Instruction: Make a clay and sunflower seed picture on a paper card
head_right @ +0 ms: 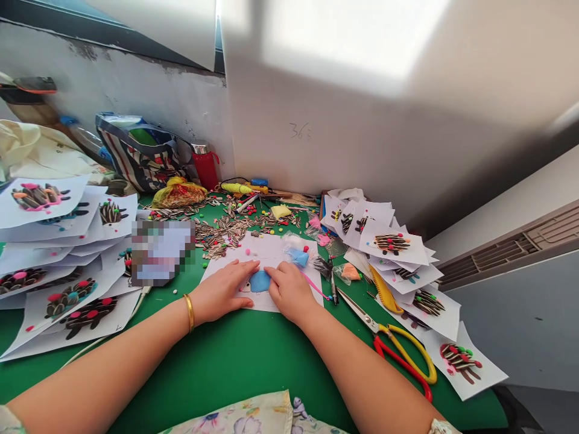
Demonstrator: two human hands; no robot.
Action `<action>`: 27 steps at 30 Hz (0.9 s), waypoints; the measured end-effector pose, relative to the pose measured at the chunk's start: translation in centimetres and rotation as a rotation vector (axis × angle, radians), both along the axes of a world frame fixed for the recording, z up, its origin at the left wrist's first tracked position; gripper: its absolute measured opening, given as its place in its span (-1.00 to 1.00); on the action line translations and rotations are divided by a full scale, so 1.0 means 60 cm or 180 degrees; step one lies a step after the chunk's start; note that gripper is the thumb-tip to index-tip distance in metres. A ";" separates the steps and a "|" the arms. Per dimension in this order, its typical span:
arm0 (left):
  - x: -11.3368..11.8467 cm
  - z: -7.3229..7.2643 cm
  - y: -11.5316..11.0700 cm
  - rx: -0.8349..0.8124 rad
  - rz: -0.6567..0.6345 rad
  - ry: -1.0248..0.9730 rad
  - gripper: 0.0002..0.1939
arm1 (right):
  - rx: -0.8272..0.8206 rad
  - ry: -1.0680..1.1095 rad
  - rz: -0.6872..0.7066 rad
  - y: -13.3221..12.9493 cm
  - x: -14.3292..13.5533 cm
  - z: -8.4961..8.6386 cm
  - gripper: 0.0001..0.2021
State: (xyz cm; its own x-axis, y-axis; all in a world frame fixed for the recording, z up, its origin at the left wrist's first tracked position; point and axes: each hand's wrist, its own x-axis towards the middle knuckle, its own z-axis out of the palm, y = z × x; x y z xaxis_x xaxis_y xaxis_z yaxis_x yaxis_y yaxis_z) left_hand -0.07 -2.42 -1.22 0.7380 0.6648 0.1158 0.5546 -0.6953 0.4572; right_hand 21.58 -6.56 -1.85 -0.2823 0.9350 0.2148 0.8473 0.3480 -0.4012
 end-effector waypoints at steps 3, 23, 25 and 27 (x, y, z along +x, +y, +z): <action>0.001 0.004 0.000 0.0071 -0.0043 0.0125 -0.17 | -0.0025 0.0015 0.0033 0.000 0.000 0.000 -0.62; 0.002 0.008 -0.008 0.0313 -0.0357 0.0259 -0.17 | -0.0011 0.0478 -0.0142 0.006 0.008 -0.001 -0.62; 0.005 0.009 -0.011 0.0399 -0.0440 0.0368 -0.17 | 0.0015 0.0577 -0.0144 0.007 0.010 -0.002 -0.63; 0.006 0.008 -0.012 0.0415 -0.0447 0.0426 -0.18 | 0.0025 0.0615 -0.0103 0.007 0.011 -0.003 -0.63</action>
State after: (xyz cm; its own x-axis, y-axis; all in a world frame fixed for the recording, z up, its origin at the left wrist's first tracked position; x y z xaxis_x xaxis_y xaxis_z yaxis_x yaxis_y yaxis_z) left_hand 0.32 -3.16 -0.72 0.8368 0.5403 0.0887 0.4978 -0.8183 0.2873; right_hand 22.23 -6.16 -2.03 -0.2050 0.9409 0.2696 0.7656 0.3257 -0.5547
